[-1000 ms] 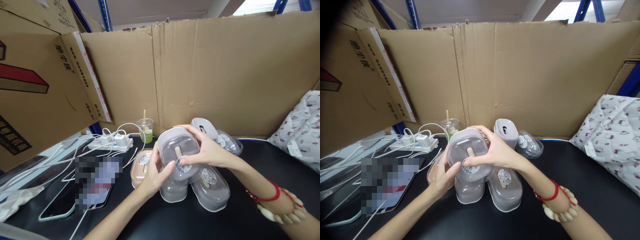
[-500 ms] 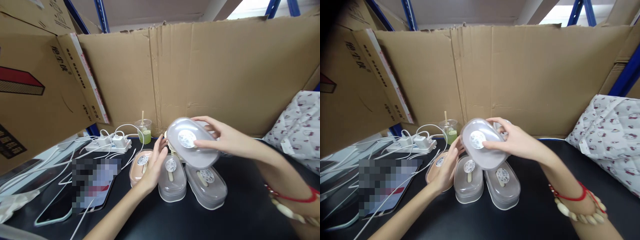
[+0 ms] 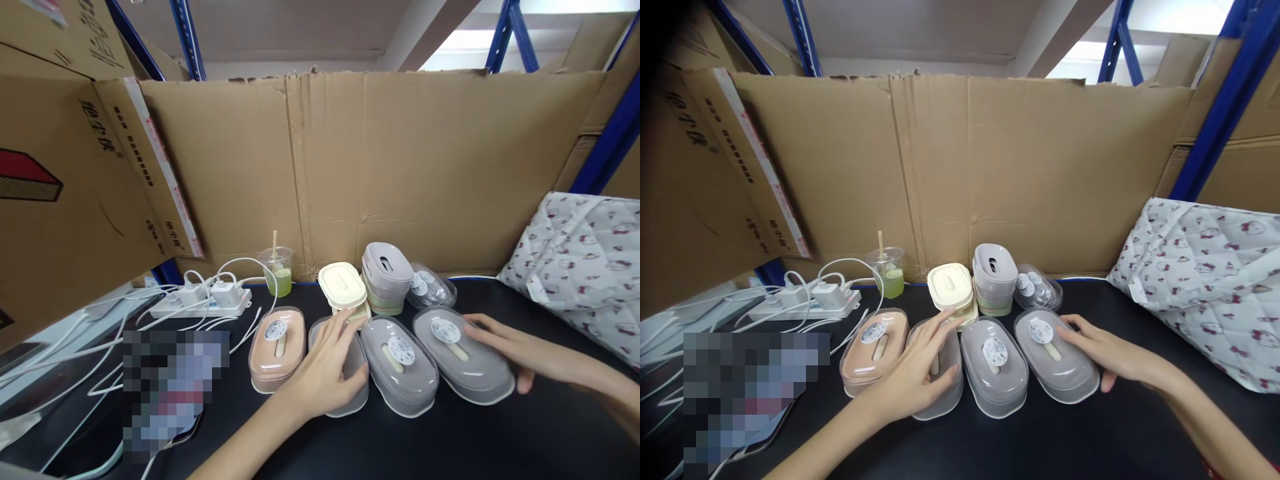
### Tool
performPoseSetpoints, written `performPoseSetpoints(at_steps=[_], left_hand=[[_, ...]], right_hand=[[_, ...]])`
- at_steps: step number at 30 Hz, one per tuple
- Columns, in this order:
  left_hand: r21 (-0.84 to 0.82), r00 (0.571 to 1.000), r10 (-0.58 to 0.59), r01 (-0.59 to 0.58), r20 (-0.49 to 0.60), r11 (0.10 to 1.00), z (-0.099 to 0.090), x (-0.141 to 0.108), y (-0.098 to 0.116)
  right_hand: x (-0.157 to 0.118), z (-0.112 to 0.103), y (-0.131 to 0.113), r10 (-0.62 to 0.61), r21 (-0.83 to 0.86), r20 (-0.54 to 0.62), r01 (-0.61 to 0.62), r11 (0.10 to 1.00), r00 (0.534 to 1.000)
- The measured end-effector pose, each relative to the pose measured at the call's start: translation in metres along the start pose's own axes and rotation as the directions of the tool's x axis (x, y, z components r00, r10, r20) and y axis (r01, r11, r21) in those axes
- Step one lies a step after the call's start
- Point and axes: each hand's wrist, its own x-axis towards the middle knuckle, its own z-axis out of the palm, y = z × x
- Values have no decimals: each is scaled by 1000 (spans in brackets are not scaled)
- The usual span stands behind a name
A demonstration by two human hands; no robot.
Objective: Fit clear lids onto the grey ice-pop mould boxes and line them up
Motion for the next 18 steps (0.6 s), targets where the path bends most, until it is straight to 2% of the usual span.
performPoseSetpoints(at_steps=[3, 5, 8, 10, 12, 14, 18], left_hand=[[34, 999, -5, 6, -44, 999, -4, 2, 1], [71, 989, -17, 28, -148, 997, -8, 7, -1], [120, 936, -60, 108, -347, 987, -18, 20, -4], [85, 896, -178, 231, -406, 969, -25, 33, -4], [43, 856, -371, 412, -359, 910, -34, 49, -1], [36, 789, -524, 563, -320, 826, -41, 64, 2], [-4, 681, -660, 695, -318, 719, -47, 88, 1]], right_hand=[[6, 6, 0, -45, -130, -50, 38, 991, 998], [9, 4, -8, -96, -286, -149, 50, 957, 984], [12, -5, -35, -253, -443, -280, 109, 890, 926], [13, -10, -62, -337, -478, -325, 154, 865, 884], [16, -11, -91, -349, -482, -362, 148, 864, 864], [20, -8, -118, -310, -480, -333, 123, 869, 891], [35, 10, -147, -205, -499, -241, 60, 864, 949]])
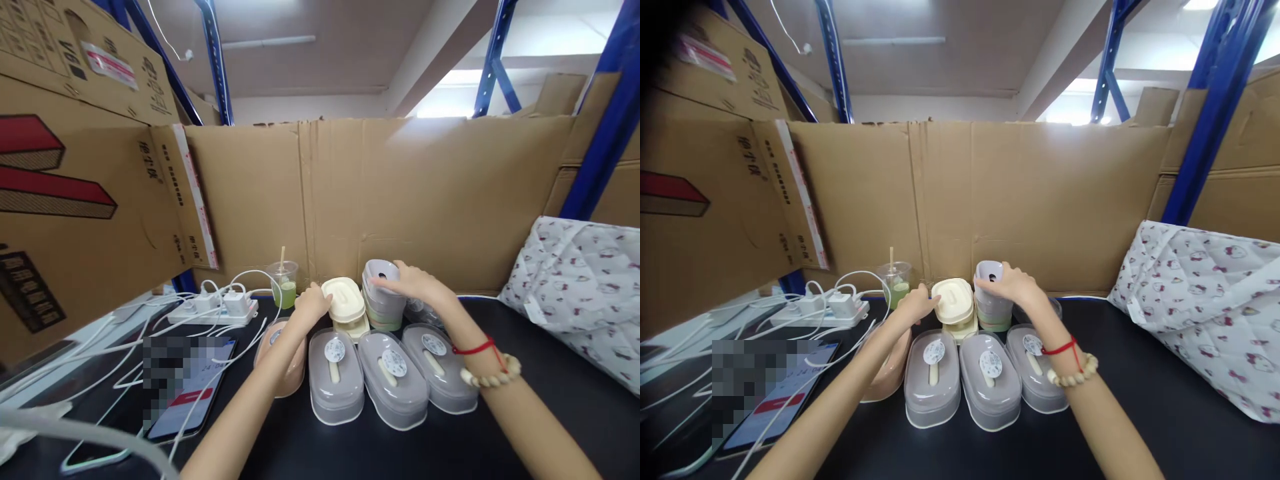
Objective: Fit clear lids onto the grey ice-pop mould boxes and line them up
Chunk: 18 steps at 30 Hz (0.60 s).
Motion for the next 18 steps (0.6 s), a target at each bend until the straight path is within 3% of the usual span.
performPoseSetpoints(at_steps=[5, 10, 12, 14, 16, 18], left_hand=[[-146, 998, -48, 54, 49, 988, 2, 18, -3], [-456, 994, 3, -54, -112, 889, -16, 29, 0], [-586, 992, -14, -61, -123, 808, -19, 30, 3], [-702, 995, -46, -27, -85, 712, -15, 27, 5], [-791, 997, -71, 20, -29, 611, -8, 21, 9], [-854, 998, -65, 47, 16, 517, -1, 13, 16]], right_hand=[[13, 16, -5, 1, 1, 19, -1, 1000, 1000], [21, 12, 7, -19, 51, -10, 20, 999, 1000], [20, 11, 8, -14, 97, -103, 24, 995, 995], [16, 13, 5, -35, 183, -270, 87, 979, 962], [12, 19, -2, -122, 260, -424, 249, 933, 898], [9, 27, -8, -253, 298, -499, 438, 848, 829]])
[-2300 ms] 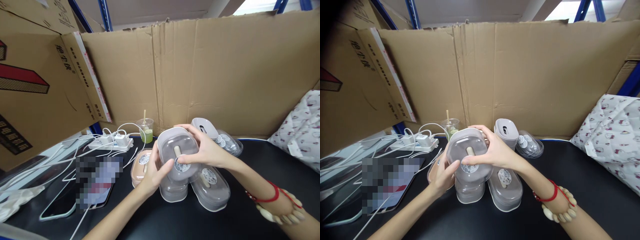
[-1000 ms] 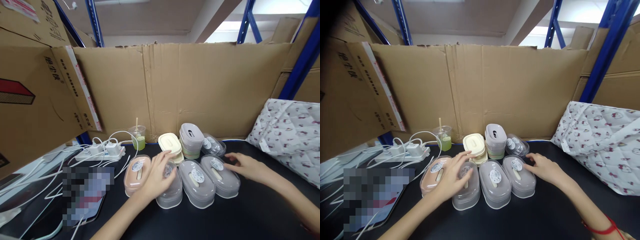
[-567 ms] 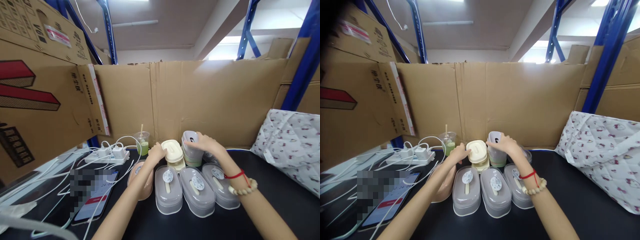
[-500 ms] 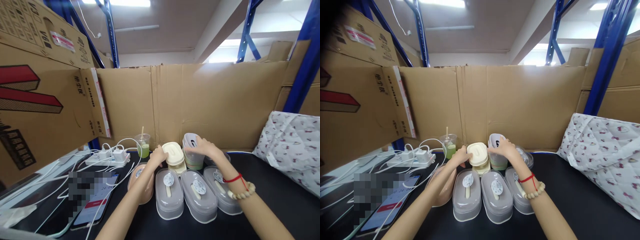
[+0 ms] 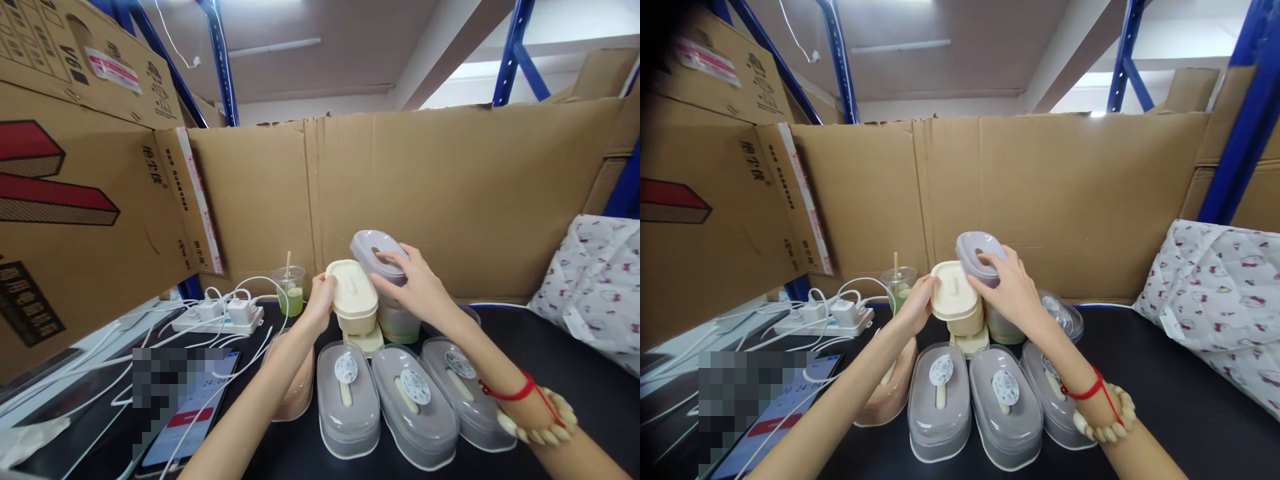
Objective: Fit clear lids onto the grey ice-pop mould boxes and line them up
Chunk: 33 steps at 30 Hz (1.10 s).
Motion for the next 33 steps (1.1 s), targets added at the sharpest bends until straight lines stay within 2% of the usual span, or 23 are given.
performPoseSetpoints(at_steps=[2, 4, 7, 10, 11, 13, 15, 16, 18, 21, 26, 29, 33], left_hand=[[-119, 999, -7, 13, 48, 993, 9, -10, 1], [-282, 994, -21, 52, 111, 958, 15, -20, 3], [-404, 996, -38, 65, 75, 913, 16, -27, 6], [-371, 1000, 27, -30, -12, 928, 12, -27, 4], [-362, 997, 81, -83, -20, 929, 11, -26, 3], [-331, 977, 212, -205, -14, 921, 10, -25, 1], [-288, 948, 317, -294, 36, 912, 10, -25, 1], [-272, 937, 340, -309, 78, 911, 10, -26, 1], [-263, 930, 336, -290, 150, 920, 10, -28, 3], [-278, 932, 299, -237, 204, 931, 10, -30, 6], [-272, 937, 255, -187, 239, 944, 7, -27, 9], [-249, 925, 308, -252, 224, 935, 7, -26, 8], [-213, 859, 486, -450, 161, 867, 8, -26, 6]], right_hand=[[-5, 8, -3, -137, 107, 35, 133, 985, 990], [-9, 14, -5, -216, 169, 73, 201, 965, 974], [-13, 19, -6, -257, 209, 93, 233, 950, 962], [-10, 19, -7, -277, 322, 68, 242, 915, 959], [-8, 18, -7, -238, 373, 45, 204, 905, 970], [-3, 16, -7, -78, 476, 6, 66, 877, 997], [1, 13, -7, 61, 574, 40, -72, 815, 997], [3, 11, -7, 82, 616, 77, -113, 780, 994], [5, 6, -6, 58, 678, 136, -135, 723, 989], [6, 3, -7, 33, 722, 150, -132, 679, 988], [4, 5, -8, 5, 728, 150, -114, 676, 989], [3, 4, -7, -27, 725, 125, -73, 685, 992], [3, -2, -5, -109, 716, 164, -42, 697, 981]])
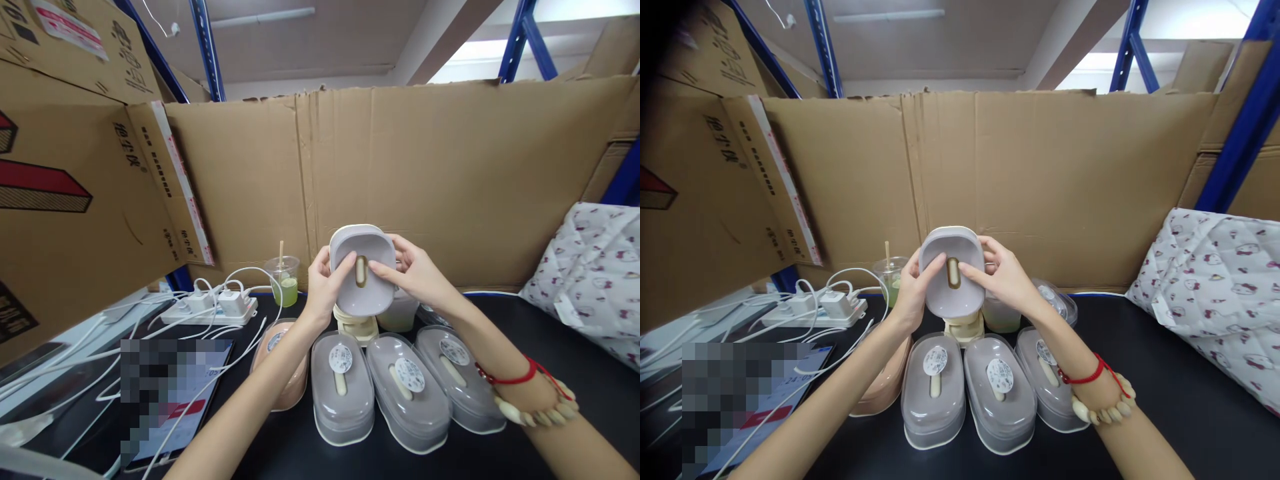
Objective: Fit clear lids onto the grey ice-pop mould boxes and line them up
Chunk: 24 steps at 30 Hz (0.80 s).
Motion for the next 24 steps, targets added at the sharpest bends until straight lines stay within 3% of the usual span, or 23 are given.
performPoseSetpoints(at_steps=[3, 7, 10, 13, 15, 17, 18, 19, 21, 24], left_hand=[[60, 993, 121, -121, 6, 991, 1, -1, 2], [64, 991, 132, -132, 18, 989, 3, -3, 4], [44, 999, 45, -44, -11, 998, 4, -4, 2], [-13, 976, -205, 205, -78, 979, 5, -3, 2], [-90, 892, -427, 418, -149, 904, 4, -1, 3], [-164, 797, -579, 556, -172, 815, 3, 0, 4], [-185, 768, -621, 595, -160, 783, 3, 1, 4], [-193, 752, -645, 619, -135, 762, 3, 2, 3], [-181, 740, -668, 648, -80, 740, 2, 2, 2], [-152, 738, -674, 663, -35, 733, 3, 1, -2]], right_hand=[[-1, -1, -3, -70, 4, 9, 70, 998, 998], [-2, 2, -5, -84, 37, -82, 87, 996, 993], [2, -3, -4, 2, -7, -28, -3, 1000, 1000], [8, -26, 2, 122, -179, -39, -127, 976, 992], [11, -48, 10, 178, -446, -165, -235, 863, 970], [11, -72, 20, 284, -728, -228, -357, 585, 931], [10, -83, 26, 379, -811, -223, -387, 439, 898], [8, -91, 32, 458, -848, -212, -396, 352, 863], [5, -101, 45, 571, -868, -182, -404, 290, 800], [3, -98, 64, 619, -874, -163, -403, 271, 769]])
